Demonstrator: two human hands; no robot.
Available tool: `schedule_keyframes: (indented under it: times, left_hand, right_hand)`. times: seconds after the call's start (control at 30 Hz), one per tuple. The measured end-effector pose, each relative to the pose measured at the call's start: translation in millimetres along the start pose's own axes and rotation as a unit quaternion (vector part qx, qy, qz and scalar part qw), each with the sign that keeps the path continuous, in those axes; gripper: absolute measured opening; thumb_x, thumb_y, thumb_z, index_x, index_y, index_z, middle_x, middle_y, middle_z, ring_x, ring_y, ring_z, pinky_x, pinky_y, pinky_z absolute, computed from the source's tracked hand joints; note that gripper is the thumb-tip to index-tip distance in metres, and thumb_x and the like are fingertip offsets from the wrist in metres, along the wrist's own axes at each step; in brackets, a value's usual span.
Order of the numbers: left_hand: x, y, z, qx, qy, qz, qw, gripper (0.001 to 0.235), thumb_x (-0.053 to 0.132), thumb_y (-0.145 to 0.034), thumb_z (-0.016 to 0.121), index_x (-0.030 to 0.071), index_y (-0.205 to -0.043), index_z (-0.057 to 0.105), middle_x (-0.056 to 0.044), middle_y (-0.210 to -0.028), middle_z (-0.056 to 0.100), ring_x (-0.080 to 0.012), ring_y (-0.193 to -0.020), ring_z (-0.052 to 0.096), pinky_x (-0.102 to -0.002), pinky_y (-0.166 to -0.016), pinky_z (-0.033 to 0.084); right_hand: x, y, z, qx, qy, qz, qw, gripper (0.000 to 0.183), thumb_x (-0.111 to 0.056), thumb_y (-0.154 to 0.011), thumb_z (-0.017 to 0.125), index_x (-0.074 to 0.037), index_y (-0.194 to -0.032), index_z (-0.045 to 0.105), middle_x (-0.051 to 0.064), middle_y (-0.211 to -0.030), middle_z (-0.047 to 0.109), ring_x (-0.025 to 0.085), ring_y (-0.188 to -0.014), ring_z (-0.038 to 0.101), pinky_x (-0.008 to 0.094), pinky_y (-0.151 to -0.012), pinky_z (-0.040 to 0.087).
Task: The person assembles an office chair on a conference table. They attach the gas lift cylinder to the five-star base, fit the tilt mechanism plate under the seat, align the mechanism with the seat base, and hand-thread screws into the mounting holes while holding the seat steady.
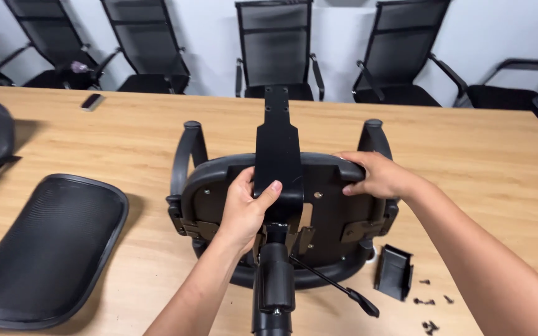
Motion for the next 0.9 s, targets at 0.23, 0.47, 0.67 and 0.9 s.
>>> schedule_keyframes:
  times: [0.23, 0.47, 0.67, 0.9]
  left_hand:
    - [0.2, -6.8, 7.9, -0.062, -0.079, -0.028, 0.995, 0.047, 0.008, -0.088, 0.072, -0.004, -0.13, 0.054, -0.01, -0.11, 0.073, -0.0131, -0.1, 0.07, -0.03, -0.088, 0.058]
    - [9.0, 1.9, -20.7, -0.087, -0.213, -0.045, 0.972, 0.04, 0.016, -0.092, 0.073, -0.001, -0.126, 0.06, -0.01, -0.094, 0.075, -0.0117, -0.087, 0.068, -0.027, -0.078, 0.056]
    - [-0.5, 18.3, -62.7, -0.004, -0.205, 0.015, 0.979, 0.027, 0.021, -0.097, 0.068, 0.002, -0.116, 0.066, -0.006, -0.097, 0.075, -0.0099, -0.09, 0.072, -0.024, -0.081, 0.056]
    - [61.4, 19.9, -29.8, 0.04, -0.55, 0.327, 0.767, 0.057, 0.036, -0.089, 0.073, 0.0, -0.131, 0.059, -0.019, -0.138, 0.059, -0.0362, -0.134, 0.05, -0.051, -0.113, 0.031]
  right_hand:
    - [-11.3, 9.8, -2.0, 0.008, 0.072, 0.017, 0.997, 0.085, -0.013, -0.071, 0.087, -0.026, -0.146, 0.049, 0.005, -0.137, 0.065, 0.028, -0.125, 0.06, 0.038, -0.109, 0.044]
    - [-12.0, 20.2, 6.7, 0.055, 0.063, -0.063, 0.995, 0.09, -0.012, -0.071, 0.085, -0.023, -0.15, 0.043, 0.01, -0.147, 0.055, 0.033, -0.127, 0.057, 0.041, -0.105, 0.047]
    - [-17.2, 44.0, 22.7, 0.174, 0.082, 0.032, 0.981, 0.085, -0.02, -0.079, 0.085, -0.019, -0.151, 0.041, 0.018, -0.136, 0.059, 0.037, -0.118, 0.062, 0.043, -0.098, 0.05]
    - [-20.5, 52.8, 37.5, 0.246, 0.069, 0.036, 0.966, 0.075, -0.031, -0.08, 0.084, -0.014, -0.144, 0.049, 0.018, -0.132, 0.062, 0.037, -0.122, 0.062, 0.043, -0.102, 0.05]
Point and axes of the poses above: each hand's wrist, its own y-axis away from the middle knuckle, its own z-axis out of the palm, x = y × z, the point moved 3 cm from there along -y, towards the middle knuckle
